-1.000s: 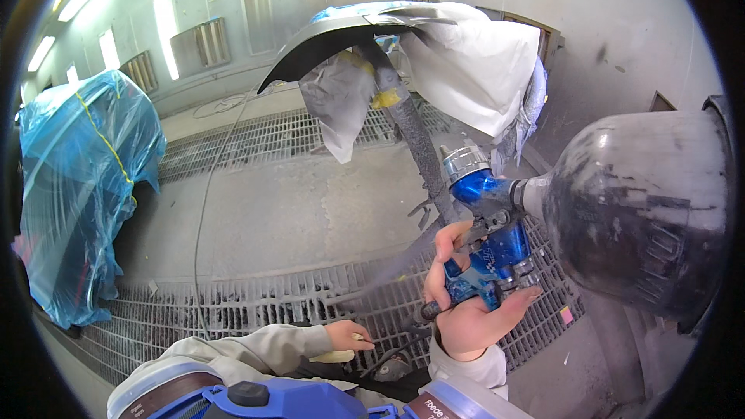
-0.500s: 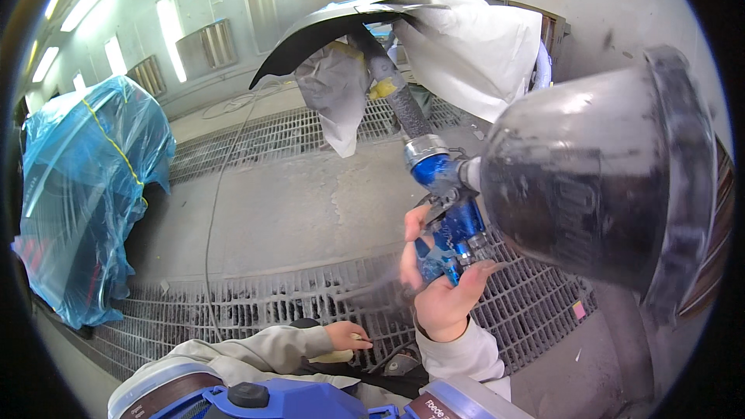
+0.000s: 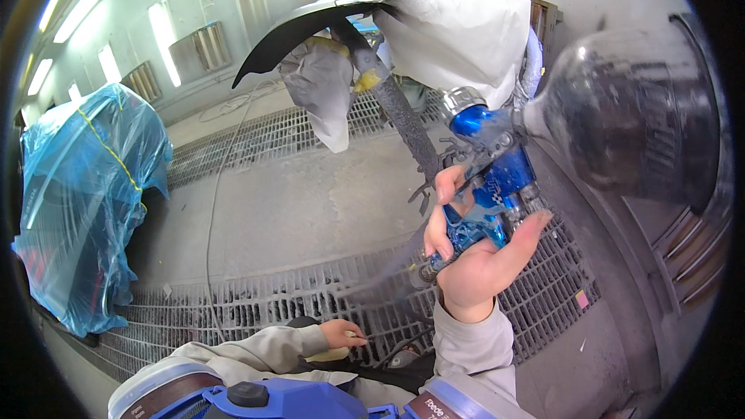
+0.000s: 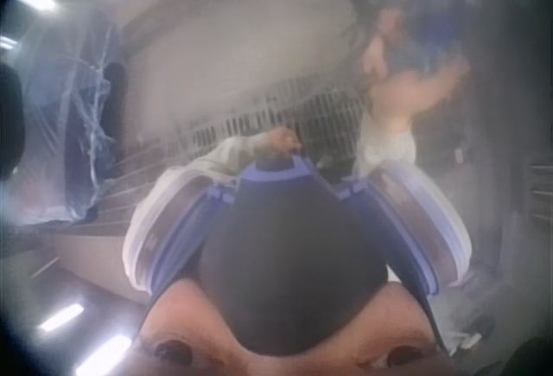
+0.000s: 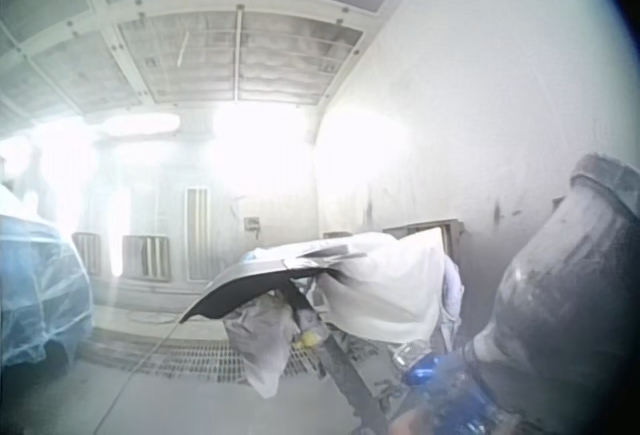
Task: The person spray paints a black car part with a blue spray gun while holding a yellow sponge in the other hand. They repeatedly wipe the surface with the sponge between short spray passes, moving around the part to cover different areas.
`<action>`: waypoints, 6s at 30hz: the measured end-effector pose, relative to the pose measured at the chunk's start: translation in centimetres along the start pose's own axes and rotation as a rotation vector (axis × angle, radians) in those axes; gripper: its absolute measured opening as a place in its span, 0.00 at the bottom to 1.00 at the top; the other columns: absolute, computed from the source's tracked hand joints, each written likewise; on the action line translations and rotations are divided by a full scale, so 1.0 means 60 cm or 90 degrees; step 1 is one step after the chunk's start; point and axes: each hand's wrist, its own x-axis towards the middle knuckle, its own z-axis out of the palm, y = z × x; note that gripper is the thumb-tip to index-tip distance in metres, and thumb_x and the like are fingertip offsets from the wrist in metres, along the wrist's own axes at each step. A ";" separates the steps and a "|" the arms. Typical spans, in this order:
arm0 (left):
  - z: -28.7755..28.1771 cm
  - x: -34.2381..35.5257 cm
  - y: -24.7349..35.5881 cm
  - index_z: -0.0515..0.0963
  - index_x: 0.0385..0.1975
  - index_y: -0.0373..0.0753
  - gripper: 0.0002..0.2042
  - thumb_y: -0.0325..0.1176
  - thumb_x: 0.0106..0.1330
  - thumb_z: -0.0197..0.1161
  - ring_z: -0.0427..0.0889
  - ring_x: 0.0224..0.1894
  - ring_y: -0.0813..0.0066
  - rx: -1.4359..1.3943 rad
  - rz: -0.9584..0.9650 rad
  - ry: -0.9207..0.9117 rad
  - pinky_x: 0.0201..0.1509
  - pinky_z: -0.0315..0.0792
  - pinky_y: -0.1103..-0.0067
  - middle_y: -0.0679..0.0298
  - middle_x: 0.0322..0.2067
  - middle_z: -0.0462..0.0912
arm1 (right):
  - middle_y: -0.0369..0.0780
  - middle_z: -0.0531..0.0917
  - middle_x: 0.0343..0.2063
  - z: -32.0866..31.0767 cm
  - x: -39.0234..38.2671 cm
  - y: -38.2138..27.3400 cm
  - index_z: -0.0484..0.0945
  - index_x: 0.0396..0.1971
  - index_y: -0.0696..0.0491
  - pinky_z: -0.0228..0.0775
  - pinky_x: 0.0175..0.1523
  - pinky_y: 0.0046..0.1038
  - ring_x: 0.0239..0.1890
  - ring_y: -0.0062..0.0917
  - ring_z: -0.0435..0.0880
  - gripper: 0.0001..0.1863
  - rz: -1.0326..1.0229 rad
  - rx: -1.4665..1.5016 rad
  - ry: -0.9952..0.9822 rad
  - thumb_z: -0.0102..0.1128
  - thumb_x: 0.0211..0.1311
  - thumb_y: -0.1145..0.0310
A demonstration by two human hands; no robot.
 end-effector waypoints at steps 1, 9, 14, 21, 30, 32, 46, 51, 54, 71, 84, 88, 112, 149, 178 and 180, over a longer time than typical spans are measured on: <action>-0.001 0.000 0.003 0.89 0.45 0.40 0.21 0.53 0.71 0.71 0.89 0.42 0.67 -0.016 -0.021 -0.017 0.52 0.79 0.71 0.59 0.37 0.91 | 0.44 0.76 0.34 0.000 0.002 -0.003 0.67 0.65 0.59 0.59 0.17 0.23 0.12 0.18 0.64 0.51 0.020 0.016 -0.018 0.20 0.75 0.24; -0.019 -0.007 0.032 0.88 0.45 0.39 0.20 0.52 0.71 0.71 0.89 0.44 0.66 0.021 0.037 0.004 0.54 0.79 0.70 0.59 0.39 0.92 | 0.47 0.77 0.37 0.004 0.043 -0.032 0.67 0.62 0.62 0.61 0.17 0.21 0.11 0.17 0.64 0.52 0.027 0.056 -0.184 0.19 0.75 0.23; -0.026 -0.018 0.049 0.88 0.46 0.38 0.19 0.50 0.72 0.71 0.89 0.44 0.66 0.029 0.083 0.032 0.54 0.79 0.70 0.58 0.39 0.91 | 0.46 0.78 0.37 0.031 0.075 -0.040 0.69 0.55 0.66 0.60 0.17 0.21 0.12 0.16 0.64 0.51 -0.044 -0.010 -0.107 0.22 0.77 0.25; -0.051 -0.026 0.104 0.88 0.46 0.37 0.15 0.44 0.73 0.71 0.88 0.45 0.67 -0.010 0.100 0.040 0.54 0.79 0.72 0.58 0.40 0.91 | 0.52 0.83 0.31 0.041 0.042 -0.059 0.70 0.61 0.64 0.62 0.14 0.21 0.09 0.17 0.64 0.49 0.247 0.181 -0.262 0.23 0.79 0.28; -0.092 -0.051 0.174 0.88 0.44 0.37 0.14 0.43 0.72 0.71 0.88 0.42 0.72 -0.076 0.201 0.175 0.51 0.80 0.74 0.60 0.38 0.91 | 0.50 0.80 0.35 0.054 0.057 -0.042 0.70 0.58 0.64 0.62 0.14 0.22 0.10 0.16 0.63 0.52 0.081 0.068 -0.112 0.20 0.76 0.24; -0.110 -0.059 0.206 0.88 0.45 0.36 0.10 0.36 0.73 0.71 0.87 0.45 0.72 -0.100 0.197 0.176 0.55 0.79 0.74 0.61 0.42 0.91 | 0.50 0.80 0.34 0.049 0.045 -0.037 0.70 0.59 0.64 0.61 0.14 0.22 0.10 0.16 0.63 0.53 0.145 0.077 -0.152 0.20 0.75 0.23; -0.177 -0.110 0.404 0.84 0.50 0.34 0.12 0.20 0.69 0.72 0.85 0.49 0.77 -0.381 0.454 0.180 0.53 0.79 0.79 0.59 0.50 0.87 | 0.50 0.78 0.35 0.028 -0.035 0.049 0.64 0.63 0.66 0.59 0.19 0.22 0.13 0.17 0.66 0.60 0.210 0.216 -0.158 0.22 0.67 0.16; -0.180 -0.094 0.405 0.85 0.49 0.34 0.09 0.22 0.72 0.70 0.84 0.50 0.75 -0.302 0.505 0.209 0.54 0.77 0.77 0.61 0.49 0.86 | 0.49 0.76 0.37 0.019 -0.026 0.067 0.63 0.56 0.64 0.62 0.18 0.24 0.12 0.19 0.66 0.58 0.174 0.238 -0.174 0.19 0.67 0.15; -0.182 -0.092 0.406 0.84 0.51 0.35 0.09 0.24 0.75 0.67 0.82 0.51 0.77 -0.313 0.510 0.208 0.56 0.75 0.77 0.63 0.49 0.86 | 0.49 0.76 0.36 0.016 -0.022 0.075 0.66 0.49 0.67 0.60 0.18 0.24 0.12 0.19 0.66 0.60 0.172 0.234 -0.151 0.19 0.64 0.13; -0.086 -0.201 -0.161 0.90 0.34 0.41 0.25 0.62 0.67 0.72 0.87 0.40 0.76 0.044 -0.377 -0.002 0.49 0.79 0.73 0.67 0.31 0.90 | 0.50 0.80 0.35 -0.033 0.036 0.085 0.68 0.31 0.60 0.60 0.14 0.23 0.08 0.18 0.63 0.52 0.084 0.311 -0.163 0.17 0.70 0.18; -0.043 -0.264 -0.163 0.89 0.26 0.39 0.25 0.60 0.68 0.73 0.83 0.26 0.78 -0.156 -0.484 -0.183 0.33 0.73 0.77 0.67 0.21 0.85 | 0.49 0.80 0.34 -0.037 0.064 0.109 0.70 0.30 0.59 0.61 0.14 0.24 0.08 0.18 0.62 0.52 0.109 0.364 -0.176 0.18 0.70 0.19; -0.047 -0.272 -0.177 0.89 0.26 0.39 0.25 0.59 0.68 0.73 0.83 0.26 0.78 -0.162 -0.484 -0.194 0.33 0.73 0.77 0.67 0.21 0.85 | 0.50 0.81 0.32 -0.042 0.071 0.113 0.70 0.31 0.60 0.61 0.13 0.24 0.07 0.19 0.62 0.52 0.107 0.373 -0.173 0.17 0.71 0.20; -0.036 -0.296 -0.208 0.88 0.27 0.39 0.24 0.57 0.68 0.72 0.82 0.26 0.77 -0.162 -0.467 -0.200 0.33 0.73 0.76 0.66 0.20 0.84 | 0.45 0.80 0.28 -0.049 0.070 0.123 0.71 0.31 0.69 0.63 0.12 0.23 0.07 0.18 0.65 0.63 0.158 0.369 -0.182 0.13 0.63 0.13; -0.046 -0.239 -0.181 0.87 0.30 0.38 0.20 0.52 0.67 0.73 0.81 0.29 0.76 -0.083 -0.434 -0.234 0.35 0.73 0.72 0.65 0.23 0.84 | 0.46 0.79 0.30 -0.050 0.052 0.096 0.68 0.41 0.62 0.59 0.10 0.21 0.05 0.17 0.59 0.47 0.036 0.361 -0.176 0.16 0.76 0.27; -0.051 -0.234 -0.172 0.80 0.14 0.40 0.26 0.53 0.70 0.72 0.76 0.18 0.80 -0.144 -0.426 -0.278 0.26 0.69 0.73 0.70 0.14 0.79 | 0.46 0.78 0.30 -0.057 0.054 0.084 0.67 0.39 0.65 0.57 0.10 0.22 0.06 0.16 0.58 0.52 0.107 0.308 -0.161 0.15 0.74 0.24; -0.054 -0.230 -0.170 0.83 0.16 0.40 0.25 0.52 0.70 0.71 0.76 0.18 0.80 -0.175 -0.420 -0.297 0.26 0.69 0.73 0.69 0.15 0.80 | 0.46 0.78 0.30 -0.055 0.054 0.083 0.68 0.39 0.65 0.57 0.10 0.22 0.06 0.16 0.58 0.52 0.123 0.313 -0.154 0.14 0.74 0.24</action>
